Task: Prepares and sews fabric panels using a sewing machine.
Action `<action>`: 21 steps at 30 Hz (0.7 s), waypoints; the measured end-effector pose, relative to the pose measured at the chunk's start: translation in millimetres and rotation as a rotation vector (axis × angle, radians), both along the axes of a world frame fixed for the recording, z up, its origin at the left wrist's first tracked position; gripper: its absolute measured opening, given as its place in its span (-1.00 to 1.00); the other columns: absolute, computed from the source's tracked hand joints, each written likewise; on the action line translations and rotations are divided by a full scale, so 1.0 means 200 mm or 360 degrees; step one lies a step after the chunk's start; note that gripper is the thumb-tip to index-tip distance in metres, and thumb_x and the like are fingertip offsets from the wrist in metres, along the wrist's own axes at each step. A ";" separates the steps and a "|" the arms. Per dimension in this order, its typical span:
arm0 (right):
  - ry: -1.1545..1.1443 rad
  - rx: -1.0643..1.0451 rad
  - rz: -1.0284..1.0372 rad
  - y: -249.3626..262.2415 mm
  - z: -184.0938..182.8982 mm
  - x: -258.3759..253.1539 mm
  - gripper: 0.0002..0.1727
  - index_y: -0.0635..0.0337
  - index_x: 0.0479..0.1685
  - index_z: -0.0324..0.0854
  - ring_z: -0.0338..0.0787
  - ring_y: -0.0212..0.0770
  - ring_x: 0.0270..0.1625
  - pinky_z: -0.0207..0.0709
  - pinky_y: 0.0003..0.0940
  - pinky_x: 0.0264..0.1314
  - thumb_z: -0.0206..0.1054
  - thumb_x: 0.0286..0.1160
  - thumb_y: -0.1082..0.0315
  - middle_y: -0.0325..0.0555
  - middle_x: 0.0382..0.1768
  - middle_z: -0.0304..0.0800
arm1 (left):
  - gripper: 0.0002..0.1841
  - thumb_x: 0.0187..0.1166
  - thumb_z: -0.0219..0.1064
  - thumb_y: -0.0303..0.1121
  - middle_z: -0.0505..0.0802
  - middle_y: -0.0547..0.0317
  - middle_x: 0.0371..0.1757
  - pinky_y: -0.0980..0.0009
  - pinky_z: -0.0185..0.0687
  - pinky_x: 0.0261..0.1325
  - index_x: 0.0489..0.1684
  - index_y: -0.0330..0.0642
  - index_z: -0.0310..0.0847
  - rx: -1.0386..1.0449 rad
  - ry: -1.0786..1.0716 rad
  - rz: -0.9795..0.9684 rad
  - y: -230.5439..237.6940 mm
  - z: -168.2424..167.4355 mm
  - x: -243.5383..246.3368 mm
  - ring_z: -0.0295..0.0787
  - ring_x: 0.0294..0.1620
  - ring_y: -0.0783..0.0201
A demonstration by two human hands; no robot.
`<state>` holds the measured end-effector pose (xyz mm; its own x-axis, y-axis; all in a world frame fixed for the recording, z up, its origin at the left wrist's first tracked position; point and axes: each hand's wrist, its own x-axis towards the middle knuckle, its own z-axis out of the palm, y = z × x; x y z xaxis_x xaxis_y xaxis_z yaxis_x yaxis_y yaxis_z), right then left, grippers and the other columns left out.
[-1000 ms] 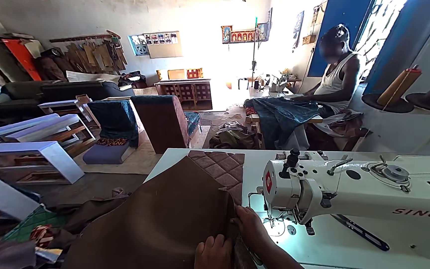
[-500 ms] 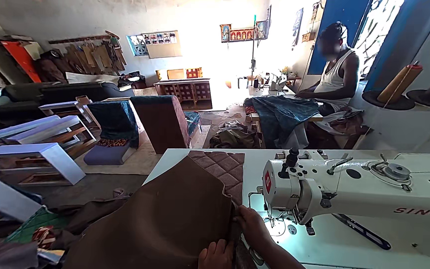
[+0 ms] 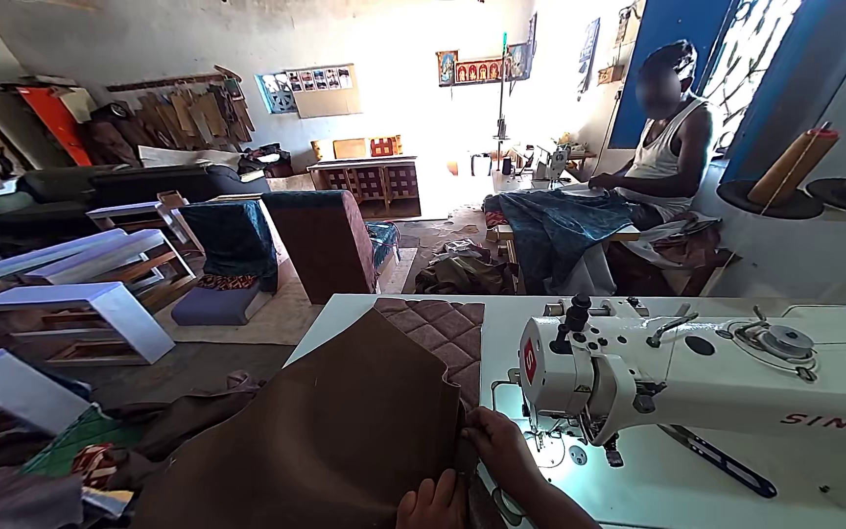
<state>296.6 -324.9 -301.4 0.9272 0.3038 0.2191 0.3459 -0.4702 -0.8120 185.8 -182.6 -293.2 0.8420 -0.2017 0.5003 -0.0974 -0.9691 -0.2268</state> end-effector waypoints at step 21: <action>-0.0009 -0.0054 -0.0024 0.00 0.00 -0.01 -0.68 0.18 0.02 0.73 0.79 -0.15 0.07 0.59 -0.21 0.27 0.26 0.68 0.10 -0.08 -0.14 0.83 | -0.77 0.45 0.38 -0.44 0.96 0.21 -0.12 0.27 0.74 -0.30 -0.10 0.04 0.95 -0.0293 0.0100 -0.0175 0.00 0.00 0.00 0.89 -0.31 0.17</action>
